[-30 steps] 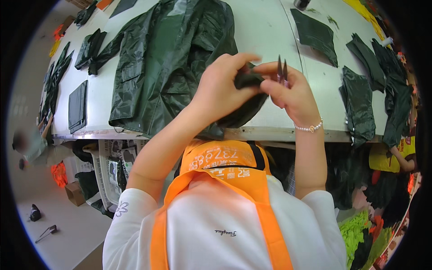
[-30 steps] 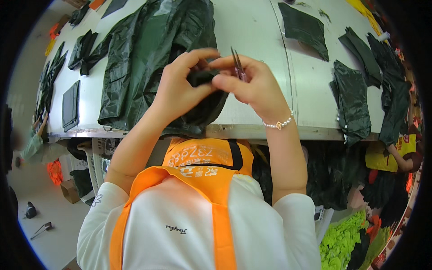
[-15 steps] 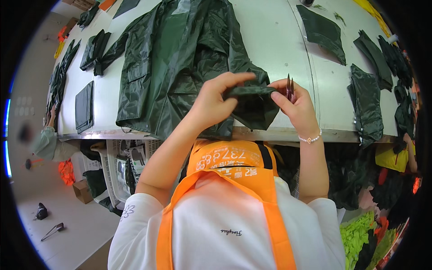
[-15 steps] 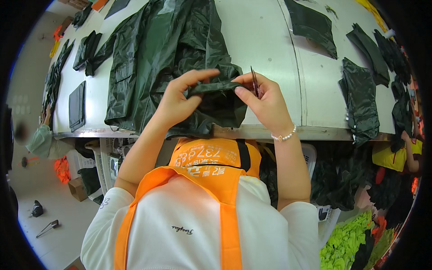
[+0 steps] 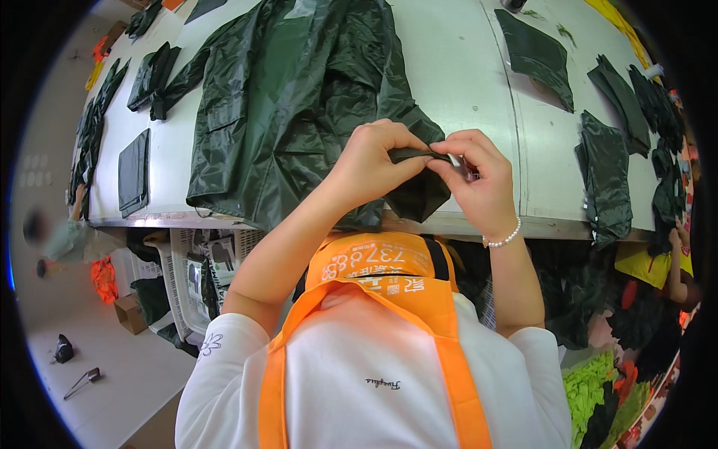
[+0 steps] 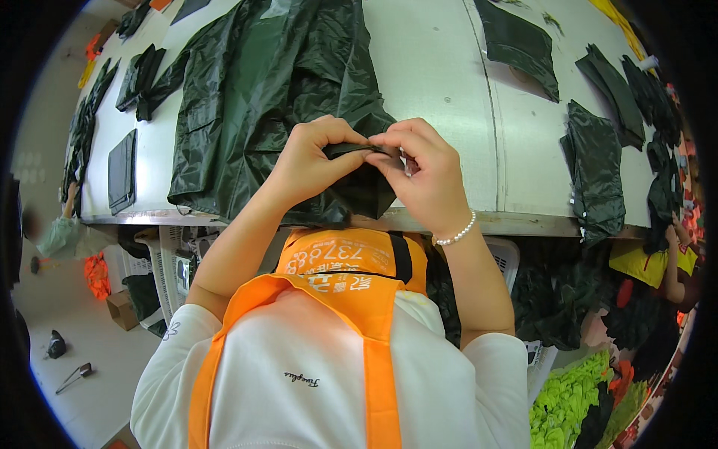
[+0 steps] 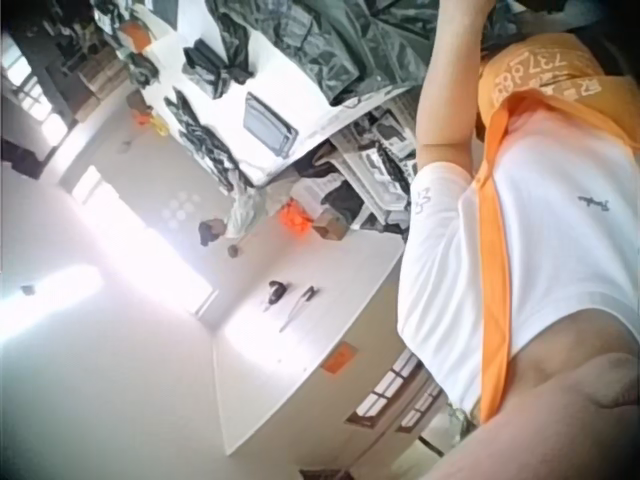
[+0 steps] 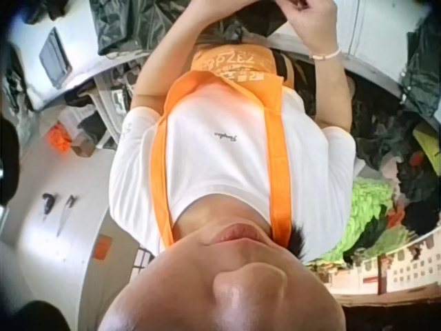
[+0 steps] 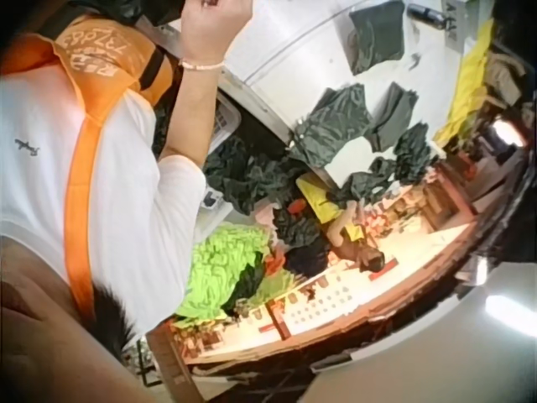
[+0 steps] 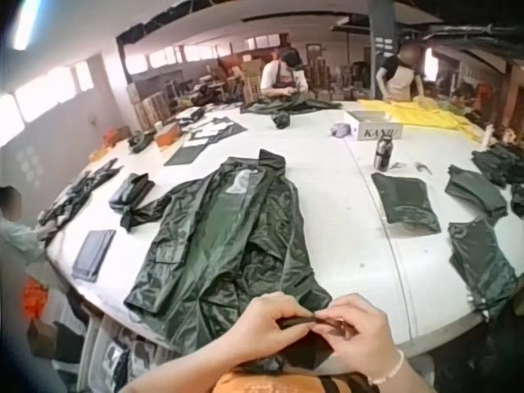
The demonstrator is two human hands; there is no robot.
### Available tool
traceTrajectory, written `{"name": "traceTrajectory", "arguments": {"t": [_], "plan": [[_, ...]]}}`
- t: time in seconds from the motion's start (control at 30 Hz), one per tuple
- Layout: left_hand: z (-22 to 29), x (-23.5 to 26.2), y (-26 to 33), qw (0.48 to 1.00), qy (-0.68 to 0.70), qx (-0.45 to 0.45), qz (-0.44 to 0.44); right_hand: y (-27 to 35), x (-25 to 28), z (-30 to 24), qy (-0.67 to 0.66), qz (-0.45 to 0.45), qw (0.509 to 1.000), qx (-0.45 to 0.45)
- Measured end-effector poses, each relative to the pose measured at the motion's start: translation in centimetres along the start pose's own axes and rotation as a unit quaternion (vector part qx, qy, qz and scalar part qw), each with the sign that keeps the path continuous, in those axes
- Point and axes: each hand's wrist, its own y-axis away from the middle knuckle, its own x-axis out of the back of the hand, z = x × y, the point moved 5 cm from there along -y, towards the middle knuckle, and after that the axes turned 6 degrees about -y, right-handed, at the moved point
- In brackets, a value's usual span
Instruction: The person folds a dark green jacket on a white table, aligns the edges, and secures it with a rubber band. The person then places the folded jacket into a white basket and repeats the process with another jacket.
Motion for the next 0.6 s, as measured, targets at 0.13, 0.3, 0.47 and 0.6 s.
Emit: {"name": "traceTrajectory", "arguments": {"t": [0.13,0.3,0.47,0.6], "plan": [[0.4,-0.4,-0.2,0.996,-0.046,-0.06,-0.037,0.0,0.5,1.6,0.0,-0.052,0.995,-0.086],[-1.1,-1.6,0.4,0.995,0.025,0.073,-0.069,0.8,-0.6,2.5,-0.004,-0.003,0.993,-0.117],[-1.5,-1.8,0.6,0.982,0.071,0.157,-0.074,1.4,-0.6,4.1,-0.093,0.043,0.979,-0.177],[-1.7,-1.4,0.6,0.986,0.056,0.152,-0.049,2.3,1.5,4.2,-0.082,-0.054,0.973,-0.21]]}}
